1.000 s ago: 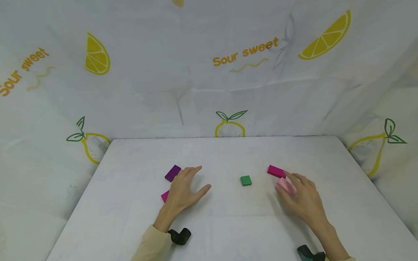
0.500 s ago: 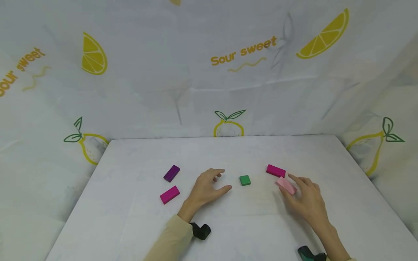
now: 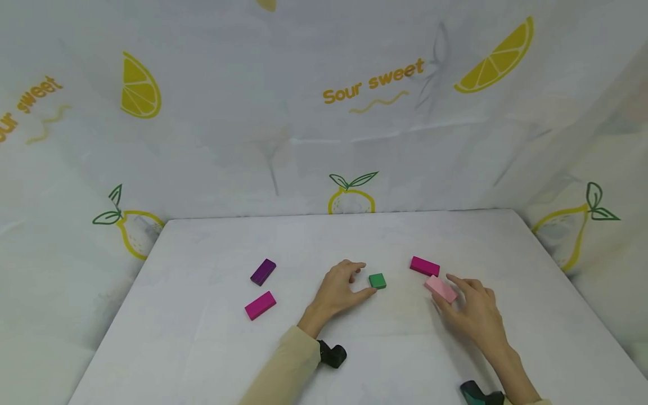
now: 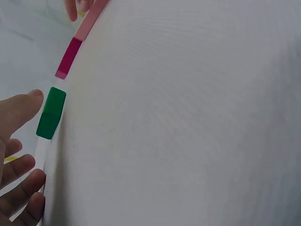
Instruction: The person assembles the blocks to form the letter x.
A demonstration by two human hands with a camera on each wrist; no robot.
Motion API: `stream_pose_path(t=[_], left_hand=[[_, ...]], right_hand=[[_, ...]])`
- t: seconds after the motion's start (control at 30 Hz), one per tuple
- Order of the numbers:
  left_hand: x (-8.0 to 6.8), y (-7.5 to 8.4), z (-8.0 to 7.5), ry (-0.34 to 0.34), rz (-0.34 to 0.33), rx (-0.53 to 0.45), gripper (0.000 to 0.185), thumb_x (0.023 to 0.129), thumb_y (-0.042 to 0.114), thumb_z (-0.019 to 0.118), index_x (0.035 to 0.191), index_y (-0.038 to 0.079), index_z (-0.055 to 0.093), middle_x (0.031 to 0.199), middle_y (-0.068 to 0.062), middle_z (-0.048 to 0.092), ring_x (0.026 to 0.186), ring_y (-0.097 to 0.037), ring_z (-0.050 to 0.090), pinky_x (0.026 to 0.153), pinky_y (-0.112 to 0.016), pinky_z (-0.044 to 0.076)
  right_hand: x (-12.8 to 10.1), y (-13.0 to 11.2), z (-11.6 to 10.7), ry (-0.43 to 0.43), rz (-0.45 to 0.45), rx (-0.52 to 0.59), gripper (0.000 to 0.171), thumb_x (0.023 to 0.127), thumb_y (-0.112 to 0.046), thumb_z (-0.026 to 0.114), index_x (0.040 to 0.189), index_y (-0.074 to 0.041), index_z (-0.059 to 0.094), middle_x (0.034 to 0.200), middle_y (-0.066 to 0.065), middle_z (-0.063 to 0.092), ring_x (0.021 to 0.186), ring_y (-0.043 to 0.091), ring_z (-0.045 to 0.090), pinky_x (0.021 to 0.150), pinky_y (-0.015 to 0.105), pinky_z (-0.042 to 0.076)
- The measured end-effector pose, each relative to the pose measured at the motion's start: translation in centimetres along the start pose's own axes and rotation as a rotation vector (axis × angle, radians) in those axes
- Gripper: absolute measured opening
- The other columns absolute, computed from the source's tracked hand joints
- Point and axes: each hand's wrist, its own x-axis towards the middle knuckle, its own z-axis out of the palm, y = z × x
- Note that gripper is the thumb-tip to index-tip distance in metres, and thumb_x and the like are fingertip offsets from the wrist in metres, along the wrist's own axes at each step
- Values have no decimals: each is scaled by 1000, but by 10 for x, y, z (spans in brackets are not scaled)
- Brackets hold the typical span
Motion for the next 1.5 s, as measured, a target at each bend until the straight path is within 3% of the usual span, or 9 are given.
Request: stream_pose_path(t=[0.2, 0.47, 0.7, 1.03, 1.33, 1.5], left_hand=[[5, 9, 7, -43, 4, 73, 53, 87, 36, 81, 131, 9, 69, 115, -2, 71, 88, -9, 61, 78, -18, 49], [7, 16, 12, -36, 44, 182, 51, 89, 37, 79, 130, 9, 70, 122, -3, 72, 108, -16, 68, 92, -26, 55], [6, 16, 18, 5, 53, 243, 43, 89, 36, 80, 122, 9, 74, 114, -2, 73, 99, -15, 67, 82, -22, 53], [4, 15, 15, 23, 32, 200, 32, 90, 30, 80, 114, 9, 76, 108, -2, 73, 97, -15, 67, 81, -23, 54], [-5, 6, 0, 91, -21, 152, 30, 88, 27, 81, 111, 8, 77, 105, -4, 74, 95, -18, 66, 79, -26, 54], [-10, 1, -9, 132, -56, 153, 30, 87, 26, 82, 109, 7, 77, 102, -5, 75, 93, -18, 67, 79, -29, 55]], right_hand=[[2, 2, 0, -30, 10, 0, 60, 87, -29, 77, 134, 4, 61, 127, 37, 56, 112, 59, 48, 72, 69, 52], [4, 3, 1, -37, 11, -4, 59, 87, -28, 77, 134, 4, 61, 126, 37, 57, 111, 58, 50, 74, 69, 51], [4, 1, 3, -35, 15, -9, 57, 86, -26, 78, 132, 5, 63, 123, 35, 60, 108, 56, 53, 74, 65, 52], [7, 0, 5, 22, -24, -27, 50, 83, -22, 81, 123, 5, 69, 112, 32, 66, 101, 53, 59, 69, 59, 54], [8, -1, 4, -8, -12, -44, 45, 82, -19, 81, 120, 3, 71, 104, 30, 68, 95, 50, 61, 66, 53, 52], [8, -2, 4, 8, -24, -42, 43, 81, -17, 82, 117, 4, 72, 99, 29, 69, 89, 47, 61, 60, 42, 47]])
